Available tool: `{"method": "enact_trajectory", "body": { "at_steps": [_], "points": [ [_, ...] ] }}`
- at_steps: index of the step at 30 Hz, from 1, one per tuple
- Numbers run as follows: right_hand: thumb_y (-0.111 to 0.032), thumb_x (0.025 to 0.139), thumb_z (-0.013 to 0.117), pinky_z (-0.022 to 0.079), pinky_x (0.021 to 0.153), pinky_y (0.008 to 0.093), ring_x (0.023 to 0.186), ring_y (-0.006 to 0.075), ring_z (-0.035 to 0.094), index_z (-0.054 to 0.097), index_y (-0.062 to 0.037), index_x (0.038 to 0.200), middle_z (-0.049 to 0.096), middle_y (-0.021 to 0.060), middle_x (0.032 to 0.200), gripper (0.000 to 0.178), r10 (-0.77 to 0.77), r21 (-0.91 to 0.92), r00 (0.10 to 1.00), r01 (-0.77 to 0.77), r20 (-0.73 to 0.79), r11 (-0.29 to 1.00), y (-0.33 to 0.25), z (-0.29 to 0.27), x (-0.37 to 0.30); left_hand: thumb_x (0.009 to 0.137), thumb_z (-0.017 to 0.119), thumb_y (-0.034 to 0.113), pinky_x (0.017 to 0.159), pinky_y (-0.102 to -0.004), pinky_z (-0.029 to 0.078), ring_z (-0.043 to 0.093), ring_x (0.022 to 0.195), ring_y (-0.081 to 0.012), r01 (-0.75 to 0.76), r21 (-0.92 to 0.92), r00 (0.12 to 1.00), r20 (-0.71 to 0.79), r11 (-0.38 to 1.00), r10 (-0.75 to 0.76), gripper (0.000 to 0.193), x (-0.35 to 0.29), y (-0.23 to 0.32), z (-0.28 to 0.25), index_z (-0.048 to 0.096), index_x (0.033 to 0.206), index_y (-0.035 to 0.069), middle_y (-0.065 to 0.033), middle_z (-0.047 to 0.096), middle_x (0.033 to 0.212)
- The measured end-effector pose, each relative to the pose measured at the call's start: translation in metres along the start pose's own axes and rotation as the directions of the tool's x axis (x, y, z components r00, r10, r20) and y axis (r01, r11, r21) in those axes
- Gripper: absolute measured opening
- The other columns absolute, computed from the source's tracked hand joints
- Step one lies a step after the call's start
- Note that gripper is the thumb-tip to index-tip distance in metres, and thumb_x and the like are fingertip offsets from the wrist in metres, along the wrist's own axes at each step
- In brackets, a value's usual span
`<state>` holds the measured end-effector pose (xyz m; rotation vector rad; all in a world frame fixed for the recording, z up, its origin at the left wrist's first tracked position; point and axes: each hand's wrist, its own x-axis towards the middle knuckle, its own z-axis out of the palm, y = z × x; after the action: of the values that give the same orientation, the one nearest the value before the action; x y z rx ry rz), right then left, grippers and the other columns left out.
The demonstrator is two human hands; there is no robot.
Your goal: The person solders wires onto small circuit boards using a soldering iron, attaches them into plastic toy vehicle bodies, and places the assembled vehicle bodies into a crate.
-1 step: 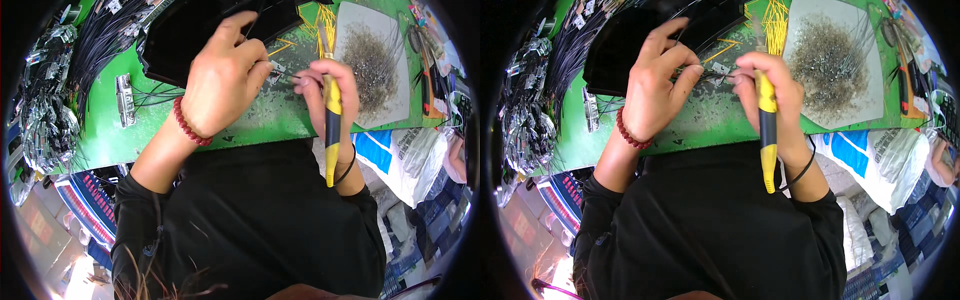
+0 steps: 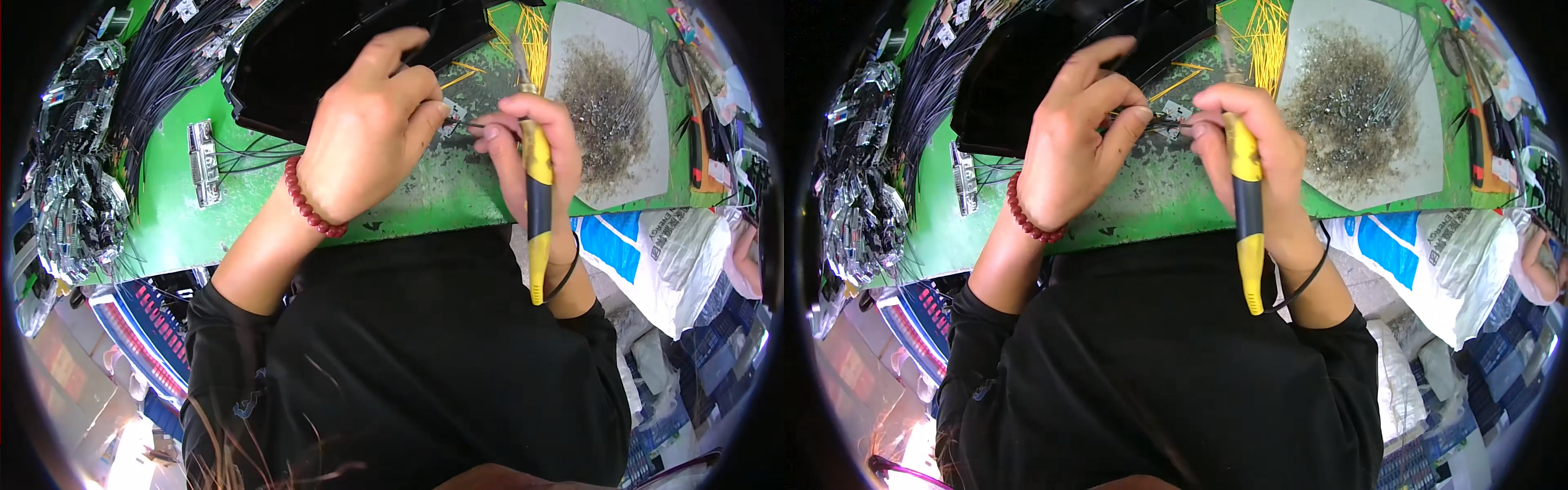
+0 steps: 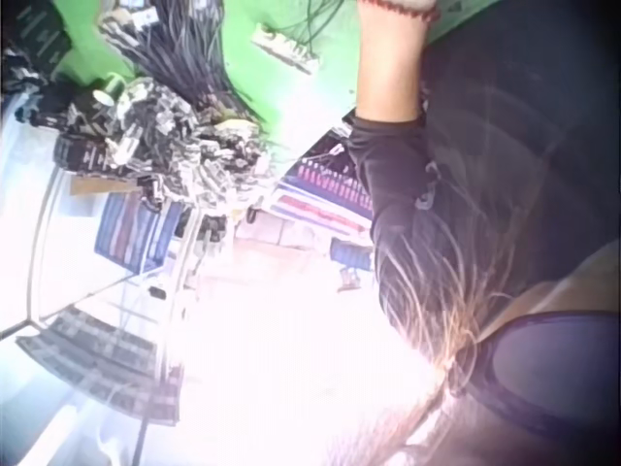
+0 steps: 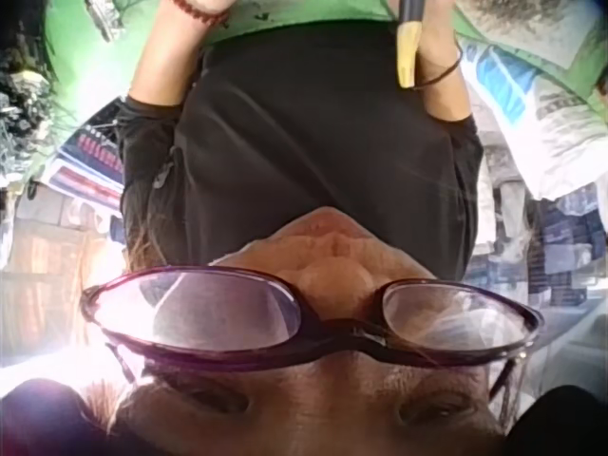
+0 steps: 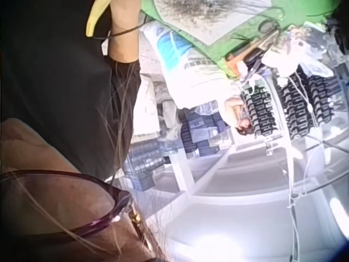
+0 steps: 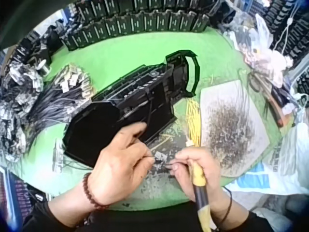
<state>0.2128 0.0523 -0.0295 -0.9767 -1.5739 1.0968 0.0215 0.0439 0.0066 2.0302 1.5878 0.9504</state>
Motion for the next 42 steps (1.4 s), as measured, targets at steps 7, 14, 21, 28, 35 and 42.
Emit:
{"method": "enact_trajectory", "body": {
  "at_steps": [7, 14, 21, 28, 35, 42],
  "points": [
    [0.011, 0.075, 0.069, 0.049, 0.058, 0.021, 0.065, 0.0081, 0.062, 0.06, -0.0044, 0.102, 0.061, 0.0048, 0.083, 0.031, -0.041, 0.01, 0.998, 0.041, -0.044, 0.999, 0.01, 0.023, 0.002, 0.069, 0.071, -0.003, 0.078, -0.0333, 0.054, 0.064, 0.095, -0.0282, -0.083, -0.06, 0.995, 0.042, 0.995, 0.086, 0.027, -0.002, -0.002, 0.002, 0.066, 0.096, -0.003, -0.02, 0.055, 0.129],
    [0.011, 0.076, 0.069, 0.049, 0.057, 0.0215, 0.065, 0.0088, 0.063, 0.06, -0.0044, 0.102, 0.063, 0.0049, 0.086, 0.031, -0.035, -0.011, 0.998, 0.035, -0.056, 0.999, 0.011, 0.027, 0.002, 0.068, 0.07, -0.007, 0.077, -0.0335, 0.055, 0.065, 0.091, -0.0266, -0.215, 0.006, 0.976, 0.025, 0.977, 0.215, 0.031, -0.003, -0.009, 0.008, 0.066, 0.098, -0.005, -0.0153, 0.059, 0.125],
    [0.01, 0.078, 0.066, 0.052, 0.06, 0.0219, 0.068, 0.0102, 0.066, 0.059, -0.0027, 0.107, 0.066, 0.0079, 0.086, 0.032, -0.065, -0.04, 0.998, 0.064, -0.009, 0.997, 0.015, 0.02, 0.0, 0.073, 0.069, -0.004, 0.067, -0.034, 0.053, 0.065, 0.076, -0.027, -0.197, -0.022, 0.975, 0.102, 0.98, 0.199, 0.016, -0.008, -0.016, 0.008, 0.065, 0.088, 0.0, -0.0109, 0.066, 0.082],
    [0.009, 0.08, 0.067, 0.052, 0.067, 0.0211, 0.079, 0.0103, 0.065, 0.05, -0.0026, 0.115, 0.069, 0.0108, 0.092, 0.04, -0.034, 0.1, 0.998, 0.029, 0.044, 0.995, 0.009, 0.004, 0.0, 0.077, 0.069, 0.001, 0.061, -0.0321, 0.049, 0.062, 0.069, -0.0246, -0.079, -0.161, 0.995, 0.046, 0.984, 0.088, 0.008, -0.012, -0.012, 0.012, 0.064, 0.084, 0.001, -0.0103, 0.063, 0.076],
    [0.01, 0.079, 0.067, 0.052, 0.065, 0.0194, 0.08, 0.0103, 0.066, 0.051, -0.0034, 0.115, 0.066, 0.0072, 0.09, 0.041, -0.011, 0.112, 0.998, 0.004, 0.068, 0.994, 0.01, 0.007, -0.004, 0.079, 0.067, 0.001, 0.063, -0.0296, 0.047, 0.059, 0.069, -0.0218, 0.016, -0.253, 0.992, 0.125, 0.967, 0.016, 0.007, -0.015, -0.012, 0.014, 0.065, 0.085, 0.0, -0.0094, 0.061, 0.075],
    [0.01, 0.08, 0.067, 0.053, 0.066, 0.0221, 0.086, 0.0144, 0.068, 0.047, -0.0005, 0.117, 0.061, 0.0071, 0.094, 0.043, 0.011, 0.25, 0.997, -0.031, 0.079, 0.968, 0.009, 0.007, -0.007, 0.083, 0.064, 0.002, 0.072, -0.028, 0.045, 0.058, 0.078, -0.0183, 0.135, -0.419, 0.973, 0.227, 0.898, -0.04, 0.006, -0.014, -0.011, 0.011, 0.064, 0.088, -0.001, -0.0081, 0.061, 0.082]
  ]
}}
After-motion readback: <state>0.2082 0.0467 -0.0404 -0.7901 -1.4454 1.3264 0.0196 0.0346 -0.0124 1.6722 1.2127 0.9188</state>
